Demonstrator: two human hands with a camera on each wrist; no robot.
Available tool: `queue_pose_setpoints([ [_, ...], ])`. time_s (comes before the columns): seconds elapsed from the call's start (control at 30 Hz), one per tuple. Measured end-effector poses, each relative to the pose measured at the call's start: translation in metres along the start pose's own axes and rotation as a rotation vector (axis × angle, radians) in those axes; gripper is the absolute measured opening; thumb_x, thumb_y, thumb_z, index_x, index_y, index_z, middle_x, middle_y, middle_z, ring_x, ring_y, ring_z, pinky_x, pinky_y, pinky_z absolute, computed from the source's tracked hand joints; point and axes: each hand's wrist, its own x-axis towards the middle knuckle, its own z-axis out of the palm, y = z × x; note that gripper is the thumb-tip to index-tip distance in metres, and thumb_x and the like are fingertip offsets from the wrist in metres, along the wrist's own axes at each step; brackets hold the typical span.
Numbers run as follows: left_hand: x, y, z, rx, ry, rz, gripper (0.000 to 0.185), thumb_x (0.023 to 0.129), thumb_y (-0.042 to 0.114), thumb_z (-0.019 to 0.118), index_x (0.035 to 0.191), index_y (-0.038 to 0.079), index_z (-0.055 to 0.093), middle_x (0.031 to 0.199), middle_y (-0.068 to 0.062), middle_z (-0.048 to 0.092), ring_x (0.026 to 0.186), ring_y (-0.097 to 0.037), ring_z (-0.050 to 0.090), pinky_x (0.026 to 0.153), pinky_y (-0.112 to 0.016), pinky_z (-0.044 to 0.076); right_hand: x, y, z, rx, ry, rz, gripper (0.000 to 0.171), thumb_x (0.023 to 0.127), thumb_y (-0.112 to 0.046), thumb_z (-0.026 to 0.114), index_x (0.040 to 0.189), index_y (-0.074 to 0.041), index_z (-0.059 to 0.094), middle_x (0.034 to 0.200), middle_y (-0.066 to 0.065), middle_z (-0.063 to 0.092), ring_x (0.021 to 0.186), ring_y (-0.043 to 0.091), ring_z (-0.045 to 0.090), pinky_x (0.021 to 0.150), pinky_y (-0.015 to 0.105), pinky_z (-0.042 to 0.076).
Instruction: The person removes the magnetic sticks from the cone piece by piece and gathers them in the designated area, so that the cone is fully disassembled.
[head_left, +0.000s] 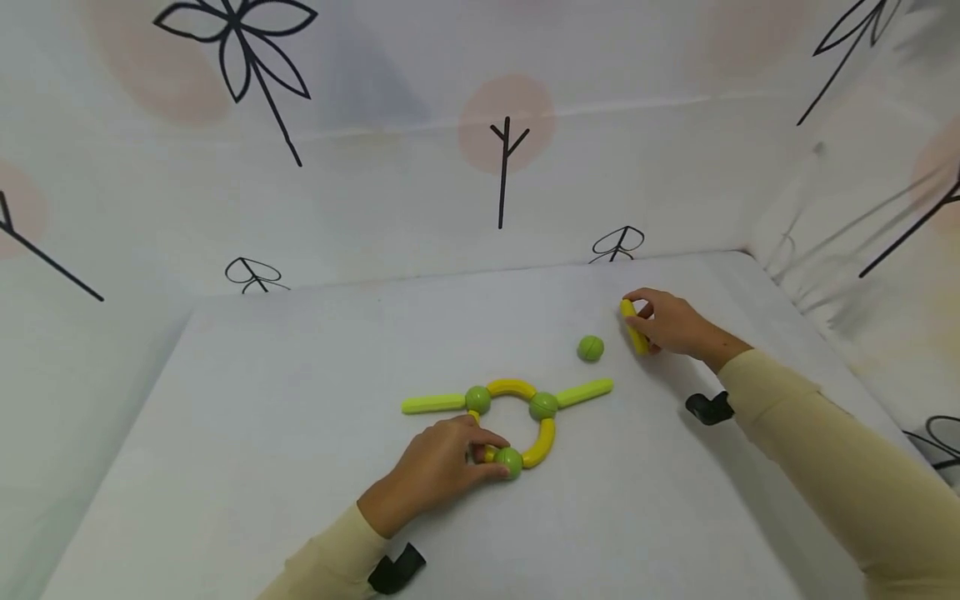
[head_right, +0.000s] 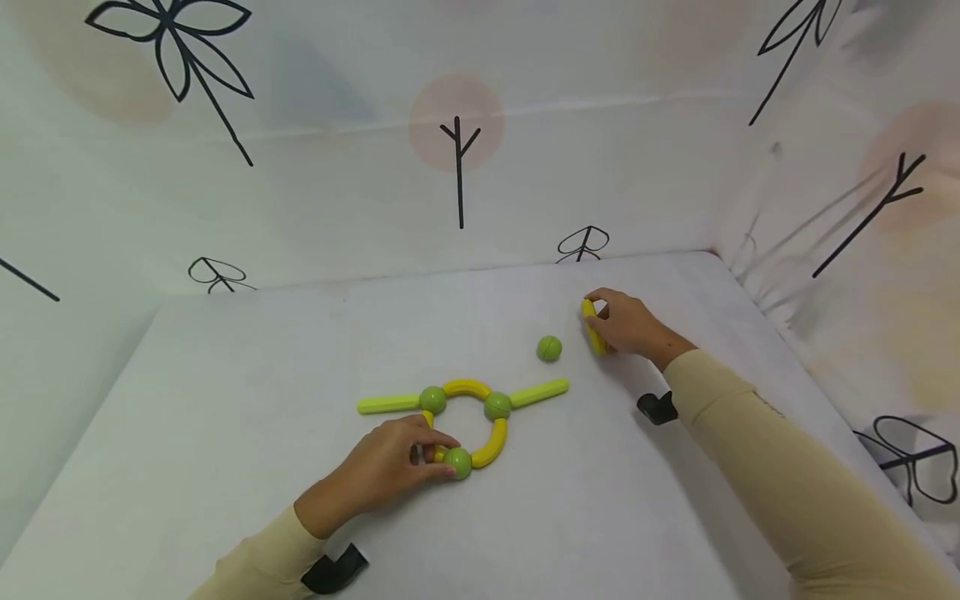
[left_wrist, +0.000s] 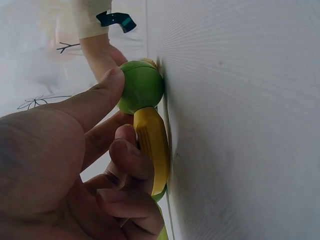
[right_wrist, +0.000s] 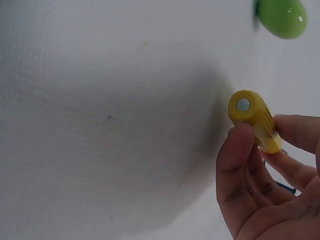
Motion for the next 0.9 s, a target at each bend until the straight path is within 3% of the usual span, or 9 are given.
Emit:
queue_pose_setpoints([
  [0.23, 0.0, 0.0, 0.0, -0.006, 0.001, 0.001, 0.031, 0.081, 0.039, 0.082, 0.108, 0.025, 0.079, 0.077, 0.012, 0.056, 0.062, 0.002, 0.044, 0.053, -0.017, 0.035, 0.007, 0.009, 0.005, -0.051, -0.007, 0.007, 0.051, 0.104, -0.024, 0.051, 0.148, -0.002, 0.037, 0.124, 0.03, 0.053, 0.094, 0.032, 0.061, 0.067, 0.029, 0.055],
  [0.5, 0.001, 0.001, -0.002, 0.006, 0.001, 0.008, 0.031, 0.081, 0.04, 0.081, 0.108, 0.024, 0.079, 0.077, 0.012, 0.056, 0.062, 0.001, 0.045, 0.054, -0.017, 0.037, 0.005, 0.01, 0.004, -0.092, 0.021, -0.011, 0.055, 0.103, -0.03, 0.053, 0.149, -0.004, 0.038, 0.123, 0.029, 0.054, 0.091, 0.03, 0.06, 0.066, 0.03, 0.052],
  [0.6, 0.001, 0.003, -0.002, 0.022, -0.007, 0.006, 0.032, 0.082, 0.041, 0.081, 0.109, 0.024, 0.078, 0.078, 0.012, 0.056, 0.063, 0.001, 0.045, 0.055, -0.017, 0.037, -0.004, 0.007, 0.003, -0.072, 0.115, -0.039, 0.052, 0.104, -0.031, 0.052, 0.148, -0.005, 0.041, 0.121, 0.027, 0.056, 0.095, 0.032, 0.058, 0.069, 0.033, 0.051],
  [0.73, 0.0, 0.006, -0.007, 0.047, -0.015, -0.014, 0.04, 0.084, 0.045, 0.079, 0.117, 0.023, 0.074, 0.076, 0.013, 0.056, 0.061, 0.0, 0.044, 0.054, -0.018, 0.037, -0.03, -0.005, 0.009, -0.002, 0.329, -0.157, 0.041, 0.104, -0.027, 0.053, 0.14, -0.006, 0.053, 0.114, 0.021, 0.06, 0.098, 0.032, 0.058, 0.072, 0.033, 0.05],
  [0.9, 0.0, 0.015, -0.018, 0.051, 0.12, -0.01, 0.04, 0.089, 0.044, 0.074, 0.122, 0.021, 0.071, 0.079, 0.01, 0.058, 0.055, -0.003, 0.042, 0.049, -0.02, 0.037, -0.063, -0.026, 0.024, 0.113, 0.542, -0.377, 0.029, 0.104, -0.02, 0.054, 0.128, -0.006, 0.062, 0.106, 0.013, 0.064, 0.095, 0.017, 0.057, 0.076, 0.016, 0.044],
])
